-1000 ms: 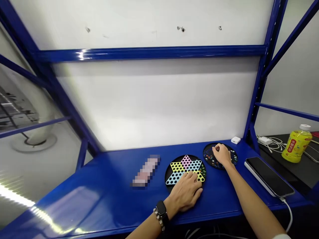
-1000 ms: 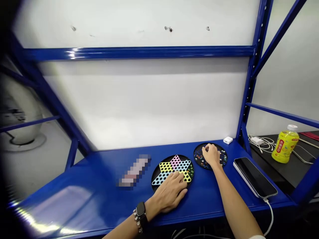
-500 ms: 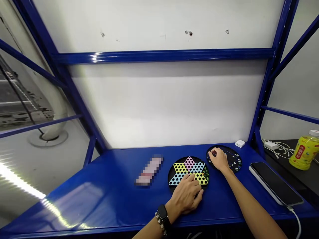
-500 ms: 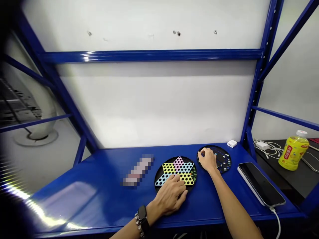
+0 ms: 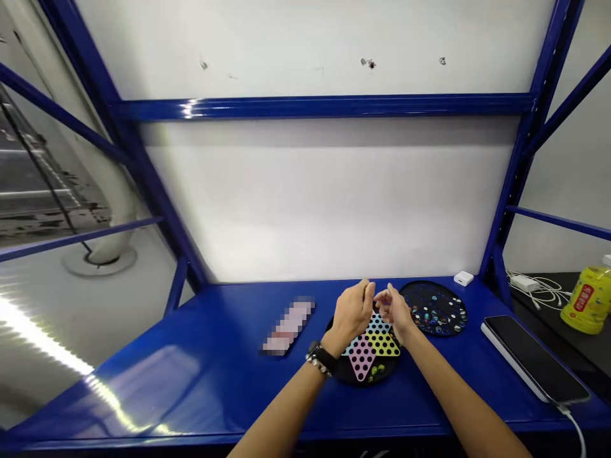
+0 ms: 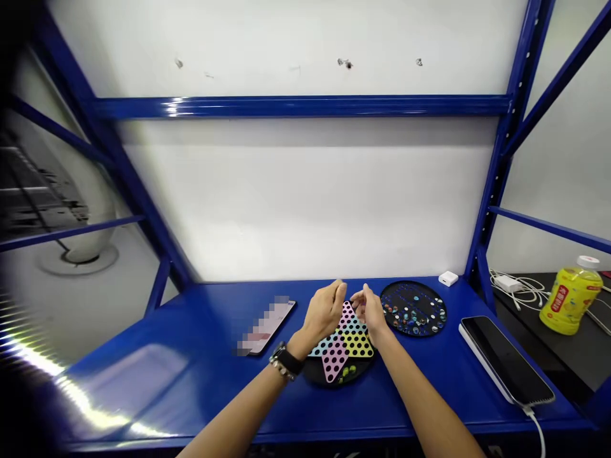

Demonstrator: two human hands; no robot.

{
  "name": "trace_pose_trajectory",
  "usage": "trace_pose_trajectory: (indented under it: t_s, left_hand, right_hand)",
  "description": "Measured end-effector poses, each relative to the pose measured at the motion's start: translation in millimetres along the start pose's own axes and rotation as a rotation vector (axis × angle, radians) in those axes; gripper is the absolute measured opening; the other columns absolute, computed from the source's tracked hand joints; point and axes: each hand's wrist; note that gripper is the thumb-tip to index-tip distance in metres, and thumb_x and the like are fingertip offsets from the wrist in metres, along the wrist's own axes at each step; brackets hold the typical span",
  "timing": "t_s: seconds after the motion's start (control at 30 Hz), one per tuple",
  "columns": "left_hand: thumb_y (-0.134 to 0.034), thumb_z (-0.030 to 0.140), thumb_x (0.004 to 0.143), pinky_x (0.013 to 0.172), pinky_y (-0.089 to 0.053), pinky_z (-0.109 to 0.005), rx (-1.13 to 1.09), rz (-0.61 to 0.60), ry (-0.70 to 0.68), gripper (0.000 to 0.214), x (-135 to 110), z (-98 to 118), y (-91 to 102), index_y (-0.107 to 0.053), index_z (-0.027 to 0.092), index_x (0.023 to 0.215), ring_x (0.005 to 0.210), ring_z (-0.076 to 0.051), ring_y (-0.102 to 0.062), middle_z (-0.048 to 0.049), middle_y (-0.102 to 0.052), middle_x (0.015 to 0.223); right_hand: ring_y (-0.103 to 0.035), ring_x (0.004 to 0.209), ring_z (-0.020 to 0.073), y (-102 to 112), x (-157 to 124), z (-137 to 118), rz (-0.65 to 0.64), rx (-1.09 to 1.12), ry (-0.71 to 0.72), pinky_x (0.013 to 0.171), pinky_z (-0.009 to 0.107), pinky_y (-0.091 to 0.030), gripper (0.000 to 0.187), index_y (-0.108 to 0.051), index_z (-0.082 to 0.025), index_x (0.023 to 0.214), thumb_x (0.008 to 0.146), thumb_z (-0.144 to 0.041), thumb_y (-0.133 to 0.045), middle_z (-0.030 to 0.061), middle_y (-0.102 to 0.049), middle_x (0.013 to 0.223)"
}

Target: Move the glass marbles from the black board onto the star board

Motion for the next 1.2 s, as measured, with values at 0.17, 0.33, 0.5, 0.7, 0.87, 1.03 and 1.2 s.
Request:
trace_pose_trajectory:
  t_s: [0.17,0.33,0.5,0.7,0.87,1.03,1.2]
  left_hand:
    - [-0.038,0.038,0.101,0.074,-0.039,-0.033,0.202,-0.091,-0.214,0.028,17,16,-20.3,-0.057,0.021,0.089,0.086,-0.022,-0.057,-0.0041,-0.065,0.090]
    - [-0.043,0.035,0.099,0.083,-0.042,-0.037,0.164,-0.122,-0.259,0.021,-3,16,-14.3,-0.059,0.022,0.105,0.097,-0.022,-0.054,-0.0049,-0.062,0.107]
    - [-0.044,0.031,0.098,0.081,-0.043,-0.033,0.067,-0.281,-0.317,0.016,-55,0,4.0,-0.057,0.023,0.103,0.093,-0.019,-0.057,-0.0032,-0.059,0.103]
    - [-0.050,0.030,0.094,0.070,-0.044,-0.030,0.183,-0.506,-0.518,0.009,-78,-15,-3.1,-0.056,0.024,0.097,0.082,-0.017,-0.060,-0.0017,-0.060,0.100]
    - [-0.046,0.027,0.094,0.063,-0.043,-0.028,0.224,-0.534,-0.603,0.014,-72,-18,-13.0,-0.057,0.022,0.086,0.072,-0.015,-0.060,-0.0015,-0.062,0.091]
    - [-0.041,0.025,0.096,0.060,-0.044,-0.028,0.238,-0.549,-0.623,0.025,-74,-21,-17.6,-0.058,0.020,0.079,0.067,-0.015,-0.062,-0.0025,-0.065,0.082]
    - [-0.042,0.026,0.095,0.057,-0.041,-0.026,0.271,-0.548,-0.563,0.026,-79,-20,-21.4,-0.059,0.019,0.076,0.062,-0.015,-0.060,-0.0019,-0.068,0.076]
  right_hand:
    - [-0.035,0.036,0.0091,-22,-7,4,-0.066,0.487,-0.308,0.035,0.021,-0.022,0.038,-0.053,-0.023,0.070,0.091,-0.054,-0.045,-0.0046,-0.049,0.050]
    - [-0.020,0.030,0.0051,3,4,-4,0.032,0.582,-0.322,0.032,0.018,-0.013,0.028,-0.044,-0.021,0.065,0.088,-0.034,-0.050,-0.0092,-0.034,0.041]
    - [-0.021,0.031,0.0038,23,7,-13,0.055,0.624,-0.264,0.034,0.017,-0.014,0.027,-0.046,-0.020,0.065,0.088,-0.034,-0.050,-0.0079,-0.040,0.045]
    - [-0.022,0.031,0.0039,19,5,-13,0.080,0.638,-0.268,0.034,0.018,-0.012,0.028,-0.049,-0.020,0.064,0.087,-0.036,-0.050,-0.0070,-0.042,0.045]
    - [-0.021,0.031,0.0038,13,3,-15,0.096,0.618,-0.279,0.033,0.018,-0.012,0.030,-0.050,-0.019,0.064,0.089,-0.036,-0.048,-0.0071,-0.042,0.045]
    - [-0.021,0.031,0.0036,9,1,-17,0.082,0.598,-0.313,0.033,0.017,-0.011,0.031,-0.051,-0.019,0.063,0.090,-0.033,-0.046,-0.0069,-0.042,0.044]
    - [-0.022,0.030,0.0034,4,-3,-12,0.005,0.555,-0.333,0.033,0.018,-0.011,0.033,-0.053,-0.018,0.064,0.091,-0.033,-0.045,-0.0058,-0.045,0.045]
Point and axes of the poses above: each hand's wrist, its own x-axis towards the middle knuckle, its own y-axis out of the back of the hand, z = x × y
